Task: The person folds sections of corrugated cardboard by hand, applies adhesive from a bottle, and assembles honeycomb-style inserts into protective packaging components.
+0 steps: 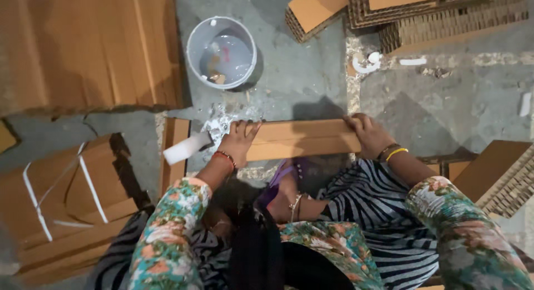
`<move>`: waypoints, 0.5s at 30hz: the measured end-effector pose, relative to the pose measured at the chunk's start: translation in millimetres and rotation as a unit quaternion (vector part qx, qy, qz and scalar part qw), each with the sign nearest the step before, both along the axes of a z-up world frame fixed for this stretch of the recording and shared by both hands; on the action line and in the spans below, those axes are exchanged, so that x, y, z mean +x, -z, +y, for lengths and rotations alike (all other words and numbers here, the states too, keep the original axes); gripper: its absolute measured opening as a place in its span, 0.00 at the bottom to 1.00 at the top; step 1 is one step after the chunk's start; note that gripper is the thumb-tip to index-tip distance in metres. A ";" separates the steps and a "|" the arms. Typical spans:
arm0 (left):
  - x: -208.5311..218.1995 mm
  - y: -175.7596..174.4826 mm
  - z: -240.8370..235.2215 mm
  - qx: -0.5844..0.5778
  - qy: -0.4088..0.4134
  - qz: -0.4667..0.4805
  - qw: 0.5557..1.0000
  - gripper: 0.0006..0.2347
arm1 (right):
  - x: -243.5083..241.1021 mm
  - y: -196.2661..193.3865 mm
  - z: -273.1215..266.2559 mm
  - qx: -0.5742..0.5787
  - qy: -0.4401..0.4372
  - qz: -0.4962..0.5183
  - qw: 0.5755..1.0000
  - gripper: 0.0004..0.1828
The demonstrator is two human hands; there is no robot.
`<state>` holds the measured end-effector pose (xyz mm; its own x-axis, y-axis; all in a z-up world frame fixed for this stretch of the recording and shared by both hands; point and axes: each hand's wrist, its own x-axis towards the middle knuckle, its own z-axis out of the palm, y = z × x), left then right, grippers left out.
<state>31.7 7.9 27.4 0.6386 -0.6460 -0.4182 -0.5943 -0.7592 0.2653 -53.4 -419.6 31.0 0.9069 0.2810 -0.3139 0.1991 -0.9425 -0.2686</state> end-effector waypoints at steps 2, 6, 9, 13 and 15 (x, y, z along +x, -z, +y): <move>4.7 5.0 -0.7 0.002 0.006 0.015 1.000 0.53 | 4.7 1.6 1.3 -0.038 0.030 0.093 0.995 0.60; 10.8 5.8 2.7 -0.006 0.018 0.040 0.999 0.54 | 5.5 3.3 -1.4 -0.031 0.041 0.105 0.993 0.59; 11.8 5.7 1.0 0.005 0.010 0.047 0.999 0.54 | 3.4 5.0 -1.7 -0.013 0.021 0.061 0.998 0.60; 12.6 8.7 2.1 -0.012 0.062 -0.044 0.997 0.54 | 1.0 -2.1 7.8 -0.085 0.065 0.119 0.987 0.60; 14.8 0.8 2.5 -0.012 0.060 -0.056 0.997 0.55 | -3.2 -6.0 12.2 -0.110 0.068 0.092 0.987 0.59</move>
<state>46.5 10.4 26.6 0.5983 -0.7296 -0.3314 -0.7072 -0.6752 0.2098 -56.6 -407.4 37.1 0.8534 0.0675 -0.5168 0.0338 -0.9967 -0.0743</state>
